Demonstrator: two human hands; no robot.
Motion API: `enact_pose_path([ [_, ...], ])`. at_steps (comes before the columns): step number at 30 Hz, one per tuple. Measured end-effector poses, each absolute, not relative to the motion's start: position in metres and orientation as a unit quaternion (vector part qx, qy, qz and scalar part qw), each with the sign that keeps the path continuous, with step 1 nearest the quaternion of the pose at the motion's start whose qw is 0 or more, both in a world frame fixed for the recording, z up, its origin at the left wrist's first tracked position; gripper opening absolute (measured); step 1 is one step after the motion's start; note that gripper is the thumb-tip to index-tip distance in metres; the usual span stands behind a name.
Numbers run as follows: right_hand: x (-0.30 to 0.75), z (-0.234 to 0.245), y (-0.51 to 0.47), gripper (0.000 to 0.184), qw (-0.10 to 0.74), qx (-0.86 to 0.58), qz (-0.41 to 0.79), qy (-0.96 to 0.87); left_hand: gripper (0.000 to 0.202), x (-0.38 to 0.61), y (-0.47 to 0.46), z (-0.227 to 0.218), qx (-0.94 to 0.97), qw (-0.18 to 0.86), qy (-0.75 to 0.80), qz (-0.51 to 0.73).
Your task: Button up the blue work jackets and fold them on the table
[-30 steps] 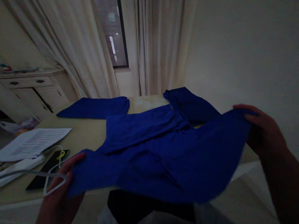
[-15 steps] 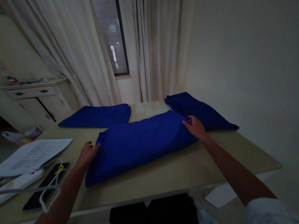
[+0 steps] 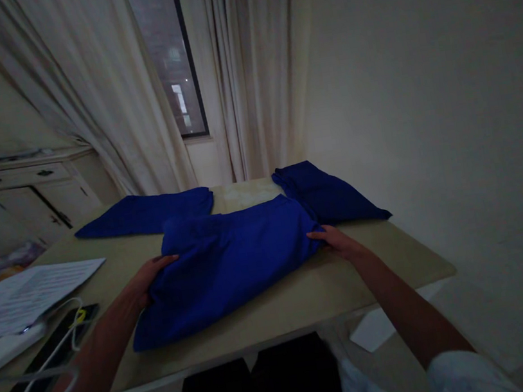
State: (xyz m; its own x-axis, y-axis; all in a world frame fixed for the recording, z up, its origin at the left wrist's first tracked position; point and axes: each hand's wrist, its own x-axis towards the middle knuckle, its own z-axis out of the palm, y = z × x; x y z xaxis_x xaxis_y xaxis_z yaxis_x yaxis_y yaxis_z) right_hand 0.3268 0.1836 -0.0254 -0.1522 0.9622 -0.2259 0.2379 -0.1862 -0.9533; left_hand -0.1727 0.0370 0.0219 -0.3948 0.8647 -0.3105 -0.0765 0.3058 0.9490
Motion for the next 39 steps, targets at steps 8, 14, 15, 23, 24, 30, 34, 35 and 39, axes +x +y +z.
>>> enact_pose_path([
  [8,0.366,-0.015,0.140,0.063,0.443,-0.486,0.595,-0.463,0.085,-0.184,-0.023,0.009,0.296,0.489,0.673,0.469],
  [14,0.331,-0.030,0.138,0.082,0.465,-0.545,0.435,-0.545,0.080,-0.172,0.015,0.005,0.245,0.525,0.682,0.445],
  [15,0.330,-0.030,0.139,0.080,0.474,-0.547,0.412,-0.554,0.078,-0.171,0.016,0.005,0.248,0.527,0.681,0.443],
  [23,0.403,0.099,0.198,0.063,0.523,-0.543,0.165,-0.636,0.081,-0.096,0.012,0.021,0.281,0.532,0.594,0.534],
  [24,0.408,0.132,0.222,0.061,0.513,-0.548,0.092,-0.654,0.079,-0.069,0.023,0.027,0.302,0.540,0.565,0.546],
  [30,0.370,0.244,0.362,0.084,0.368,-0.627,-0.191,-0.659,0.072,0.091,0.124,0.037,0.445,0.549,0.375,0.601],
  [34,0.327,0.148,0.376,0.078,0.211,-0.685,-0.009,-0.698,0.065,0.082,0.162,-0.010,0.485,0.471,0.485,0.555],
  [35,0.321,0.112,0.371,0.079,0.166,-0.669,0.036,-0.724,0.061,0.060,0.170,-0.022,0.508,0.423,0.529,0.532],
  [39,0.311,-0.001,0.345,0.092,0.096,-0.662,0.071,-0.740,0.060,-0.064,0.203,-0.045,0.559,0.115,0.722,0.391],
])
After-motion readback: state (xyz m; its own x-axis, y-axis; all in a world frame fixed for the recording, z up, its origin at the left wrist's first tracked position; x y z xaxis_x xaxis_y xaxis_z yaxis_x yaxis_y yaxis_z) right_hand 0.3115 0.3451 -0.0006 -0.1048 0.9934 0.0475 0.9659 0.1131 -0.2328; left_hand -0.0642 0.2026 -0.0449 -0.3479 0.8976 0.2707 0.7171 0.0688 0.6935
